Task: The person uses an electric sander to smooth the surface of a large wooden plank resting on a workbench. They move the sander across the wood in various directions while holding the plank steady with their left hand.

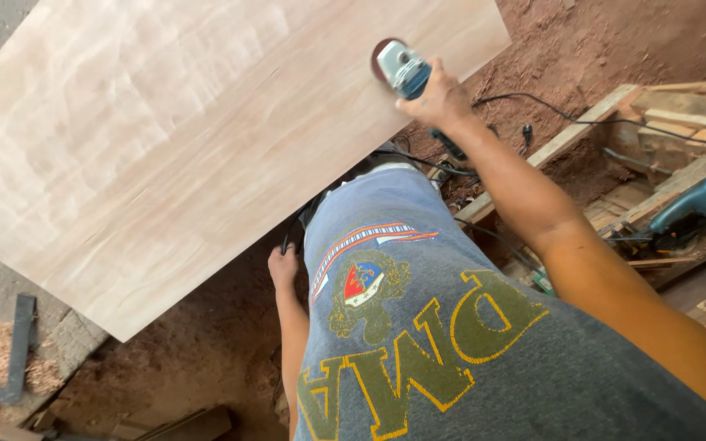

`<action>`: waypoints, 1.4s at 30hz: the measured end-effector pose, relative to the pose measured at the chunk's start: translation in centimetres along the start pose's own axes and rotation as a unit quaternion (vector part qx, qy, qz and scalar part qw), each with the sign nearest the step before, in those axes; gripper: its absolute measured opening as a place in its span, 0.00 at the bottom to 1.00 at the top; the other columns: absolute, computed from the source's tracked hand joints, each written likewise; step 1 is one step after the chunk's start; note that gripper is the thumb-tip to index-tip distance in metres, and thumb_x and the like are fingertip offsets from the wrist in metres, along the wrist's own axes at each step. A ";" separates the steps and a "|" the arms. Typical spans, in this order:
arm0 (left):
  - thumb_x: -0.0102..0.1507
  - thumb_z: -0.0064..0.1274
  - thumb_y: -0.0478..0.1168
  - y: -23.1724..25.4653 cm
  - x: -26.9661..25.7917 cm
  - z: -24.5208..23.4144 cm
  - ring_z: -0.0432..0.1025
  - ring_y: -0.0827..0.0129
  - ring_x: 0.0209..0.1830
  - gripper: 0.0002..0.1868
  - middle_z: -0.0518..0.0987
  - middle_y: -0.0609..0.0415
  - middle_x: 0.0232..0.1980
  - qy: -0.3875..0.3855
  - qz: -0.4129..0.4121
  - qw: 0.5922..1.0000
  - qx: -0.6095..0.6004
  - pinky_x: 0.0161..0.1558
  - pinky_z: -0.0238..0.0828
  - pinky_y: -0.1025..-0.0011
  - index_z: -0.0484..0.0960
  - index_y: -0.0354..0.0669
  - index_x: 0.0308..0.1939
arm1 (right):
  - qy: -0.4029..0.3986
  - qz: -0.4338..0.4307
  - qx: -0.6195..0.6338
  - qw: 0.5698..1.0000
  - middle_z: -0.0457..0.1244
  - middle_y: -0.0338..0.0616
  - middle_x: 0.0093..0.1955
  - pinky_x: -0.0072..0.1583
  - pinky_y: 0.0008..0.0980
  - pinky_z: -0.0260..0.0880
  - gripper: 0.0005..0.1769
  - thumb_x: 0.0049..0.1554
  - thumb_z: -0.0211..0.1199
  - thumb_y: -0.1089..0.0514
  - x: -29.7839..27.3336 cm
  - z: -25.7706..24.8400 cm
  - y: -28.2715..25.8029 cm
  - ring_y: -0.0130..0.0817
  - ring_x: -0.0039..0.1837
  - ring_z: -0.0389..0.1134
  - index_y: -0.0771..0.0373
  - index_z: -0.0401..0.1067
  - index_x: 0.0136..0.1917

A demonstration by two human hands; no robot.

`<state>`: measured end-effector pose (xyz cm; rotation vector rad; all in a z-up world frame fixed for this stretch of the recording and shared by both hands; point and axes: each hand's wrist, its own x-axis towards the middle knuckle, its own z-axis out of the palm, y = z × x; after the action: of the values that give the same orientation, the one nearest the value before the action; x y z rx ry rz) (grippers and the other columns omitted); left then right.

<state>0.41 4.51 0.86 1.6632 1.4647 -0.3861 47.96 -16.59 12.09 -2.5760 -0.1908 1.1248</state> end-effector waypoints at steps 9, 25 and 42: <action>0.65 0.61 0.43 5.6 -2.0 0.0 0.64 0.79 0.26 0.13 0.74 0.61 0.26 -0.002 0.071 0.995 -0.075 0.30 0.63 0.76 0.85 0.34 0.37 | 0.105 0.019 0.063 0.992 0.64 0.56 0.57 0.50 0.42 0.78 0.50 0.50 0.77 0.46 5.1 -3.9 9.1 0.44 0.53 0.71 0.67 0.52 0.72; 0.64 0.62 0.33 13.5 -6.1 -4.0 0.73 0.74 0.31 0.11 0.82 0.51 0.34 0.271 0.206 0.937 -0.078 0.37 0.72 0.74 0.83 0.32 0.49 | 0.230 -0.020 0.210 0.950 0.69 0.49 0.57 0.54 0.36 0.82 0.39 0.51 0.76 0.46 13.7 -11.4 10.5 0.37 0.54 0.76 0.64 0.63 0.66; 0.69 0.59 0.29 13.8 -12.2 -6.2 0.71 0.73 0.32 0.11 0.77 0.53 0.35 0.427 0.171 0.870 -0.177 0.33 0.71 0.77 0.79 0.29 0.54 | 0.189 -0.119 0.079 0.972 0.68 0.55 0.54 0.53 0.40 0.79 0.38 0.49 0.78 0.44 18.7 -12.0 1.4 0.43 0.53 0.74 0.69 0.67 0.61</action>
<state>8.06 2.12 18.57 1.8088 1.6415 0.8834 69.44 -16.12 6.40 -2.4841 -0.2960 0.5299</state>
